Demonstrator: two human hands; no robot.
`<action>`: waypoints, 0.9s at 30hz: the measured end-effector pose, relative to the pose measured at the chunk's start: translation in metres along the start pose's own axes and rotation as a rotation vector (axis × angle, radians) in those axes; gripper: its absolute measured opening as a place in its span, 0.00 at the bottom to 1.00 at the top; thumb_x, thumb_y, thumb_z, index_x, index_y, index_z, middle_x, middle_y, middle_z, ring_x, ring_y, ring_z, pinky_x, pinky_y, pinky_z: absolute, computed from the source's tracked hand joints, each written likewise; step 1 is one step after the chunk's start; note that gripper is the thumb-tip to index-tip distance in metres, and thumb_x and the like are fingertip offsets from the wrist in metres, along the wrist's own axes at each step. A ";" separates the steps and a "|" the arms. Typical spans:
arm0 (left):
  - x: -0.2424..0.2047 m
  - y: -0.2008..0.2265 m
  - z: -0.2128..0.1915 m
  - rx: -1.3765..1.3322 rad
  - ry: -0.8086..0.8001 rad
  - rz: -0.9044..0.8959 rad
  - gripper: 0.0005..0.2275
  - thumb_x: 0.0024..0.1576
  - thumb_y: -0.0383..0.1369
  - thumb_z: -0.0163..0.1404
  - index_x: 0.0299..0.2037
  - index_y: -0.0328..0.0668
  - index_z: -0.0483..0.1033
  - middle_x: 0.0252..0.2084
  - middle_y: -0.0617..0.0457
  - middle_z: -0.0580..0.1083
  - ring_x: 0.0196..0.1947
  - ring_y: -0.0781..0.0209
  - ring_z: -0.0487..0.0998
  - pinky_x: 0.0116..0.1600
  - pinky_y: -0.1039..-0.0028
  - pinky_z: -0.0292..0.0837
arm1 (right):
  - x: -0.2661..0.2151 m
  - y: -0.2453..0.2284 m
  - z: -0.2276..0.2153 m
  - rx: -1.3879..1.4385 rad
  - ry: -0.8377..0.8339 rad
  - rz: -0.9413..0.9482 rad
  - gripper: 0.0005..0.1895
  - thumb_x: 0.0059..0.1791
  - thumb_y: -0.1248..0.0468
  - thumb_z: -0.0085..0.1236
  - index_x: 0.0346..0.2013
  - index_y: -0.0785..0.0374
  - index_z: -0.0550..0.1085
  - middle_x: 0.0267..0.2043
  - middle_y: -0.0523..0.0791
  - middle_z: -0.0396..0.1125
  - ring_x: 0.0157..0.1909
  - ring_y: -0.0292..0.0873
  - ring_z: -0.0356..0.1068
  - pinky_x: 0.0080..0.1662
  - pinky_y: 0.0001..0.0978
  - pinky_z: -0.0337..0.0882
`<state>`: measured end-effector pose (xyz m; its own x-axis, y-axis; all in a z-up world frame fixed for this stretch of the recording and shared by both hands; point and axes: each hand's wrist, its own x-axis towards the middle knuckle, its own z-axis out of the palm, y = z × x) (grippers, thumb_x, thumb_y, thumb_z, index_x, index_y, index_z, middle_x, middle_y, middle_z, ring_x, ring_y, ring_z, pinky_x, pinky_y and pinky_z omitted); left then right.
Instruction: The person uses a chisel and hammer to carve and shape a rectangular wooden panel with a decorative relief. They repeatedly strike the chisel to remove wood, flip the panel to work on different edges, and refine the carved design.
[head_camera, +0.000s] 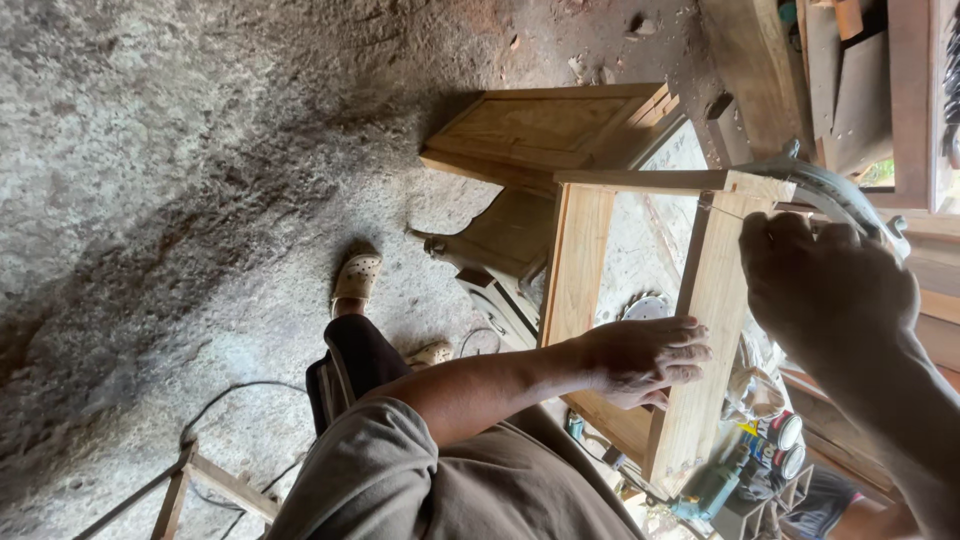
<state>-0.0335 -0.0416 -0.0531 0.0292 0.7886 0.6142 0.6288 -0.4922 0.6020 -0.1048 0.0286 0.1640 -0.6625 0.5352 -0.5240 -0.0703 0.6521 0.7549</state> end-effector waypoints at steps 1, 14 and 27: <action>-0.001 0.002 0.001 -0.008 -0.007 -0.004 0.28 0.55 0.51 0.54 0.61 0.41 0.73 0.69 0.44 0.66 0.73 0.46 0.58 0.78 0.61 0.45 | 0.001 -0.002 0.005 -0.034 0.066 -0.039 0.11 0.56 0.58 0.40 0.44 0.55 0.71 0.43 0.48 0.73 0.41 0.52 0.76 0.36 0.47 0.80; 0.003 -0.001 0.000 0.065 -0.127 0.017 0.28 0.57 0.52 0.50 0.63 0.44 0.70 0.71 0.46 0.63 0.74 0.48 0.55 0.78 0.60 0.39 | 0.005 0.001 -0.030 0.214 -0.319 0.315 0.19 0.59 0.51 0.38 0.62 0.45 0.70 0.48 0.53 0.70 0.49 0.53 0.75 0.52 0.50 0.75; 0.005 -0.006 0.000 0.018 -0.046 -0.016 0.28 0.55 0.50 0.53 0.62 0.43 0.72 0.69 0.46 0.65 0.74 0.48 0.57 0.78 0.60 0.41 | 0.016 -0.008 -0.001 -0.044 0.191 0.046 0.13 0.54 0.63 0.45 0.30 0.66 0.74 0.32 0.54 0.72 0.28 0.46 0.74 0.27 0.41 0.74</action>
